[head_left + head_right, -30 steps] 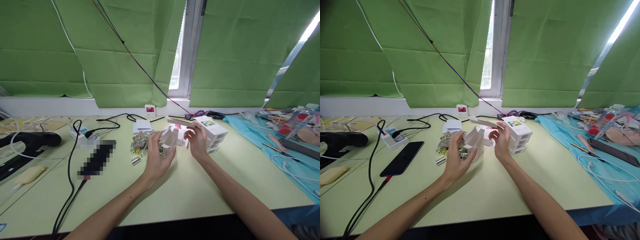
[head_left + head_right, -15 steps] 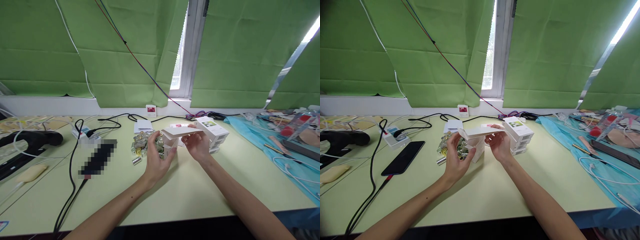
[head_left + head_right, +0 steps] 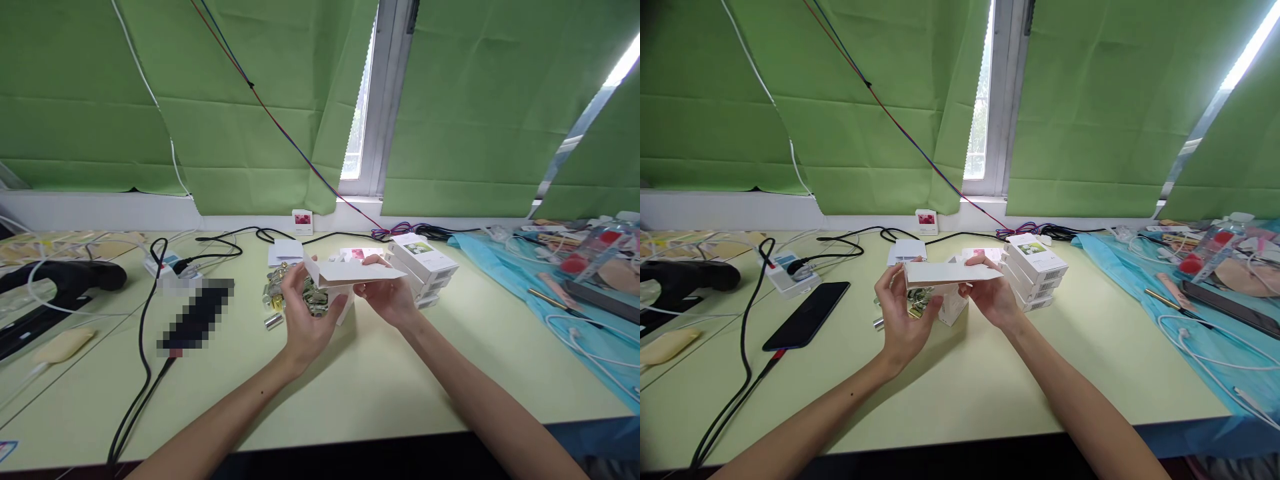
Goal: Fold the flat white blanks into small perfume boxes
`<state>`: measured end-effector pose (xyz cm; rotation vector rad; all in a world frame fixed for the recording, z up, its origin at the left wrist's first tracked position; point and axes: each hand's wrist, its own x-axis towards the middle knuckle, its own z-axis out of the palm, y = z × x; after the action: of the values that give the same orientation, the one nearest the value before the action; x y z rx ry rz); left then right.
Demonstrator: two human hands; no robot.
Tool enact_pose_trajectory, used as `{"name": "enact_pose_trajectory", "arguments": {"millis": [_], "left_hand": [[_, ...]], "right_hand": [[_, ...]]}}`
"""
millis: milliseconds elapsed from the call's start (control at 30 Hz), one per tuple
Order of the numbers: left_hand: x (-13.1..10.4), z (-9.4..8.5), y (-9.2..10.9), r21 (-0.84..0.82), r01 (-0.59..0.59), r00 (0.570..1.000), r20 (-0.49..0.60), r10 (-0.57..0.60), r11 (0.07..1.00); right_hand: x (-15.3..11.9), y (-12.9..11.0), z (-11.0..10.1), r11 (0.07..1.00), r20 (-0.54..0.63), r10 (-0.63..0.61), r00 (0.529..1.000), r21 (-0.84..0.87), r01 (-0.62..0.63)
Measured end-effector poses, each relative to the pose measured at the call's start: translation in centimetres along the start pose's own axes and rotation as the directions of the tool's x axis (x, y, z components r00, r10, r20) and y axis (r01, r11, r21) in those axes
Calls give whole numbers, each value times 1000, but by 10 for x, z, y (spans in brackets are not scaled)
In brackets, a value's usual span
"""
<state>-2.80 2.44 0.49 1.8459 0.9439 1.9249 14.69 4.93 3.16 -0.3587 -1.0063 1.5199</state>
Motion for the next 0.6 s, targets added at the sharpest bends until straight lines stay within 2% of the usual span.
{"name": "enact_pose_trajectory", "arguments": {"millis": [233, 433, 600], "left_hand": [[1, -1, 0, -76, 32, 999, -13, -33, 997], [-2, -3, -2, -55, 57, 998, 14, -56, 997], [0, -5, 0, -100, 45, 998, 50, -40, 994]], "right_hand": [[-3, 2, 2, 997, 70, 20, 997, -70, -15], [-3, 3, 3, 993, 41, 87, 995, -86, -83], [-3, 4, 1, 989, 38, 76, 996, -130, -71]]}}
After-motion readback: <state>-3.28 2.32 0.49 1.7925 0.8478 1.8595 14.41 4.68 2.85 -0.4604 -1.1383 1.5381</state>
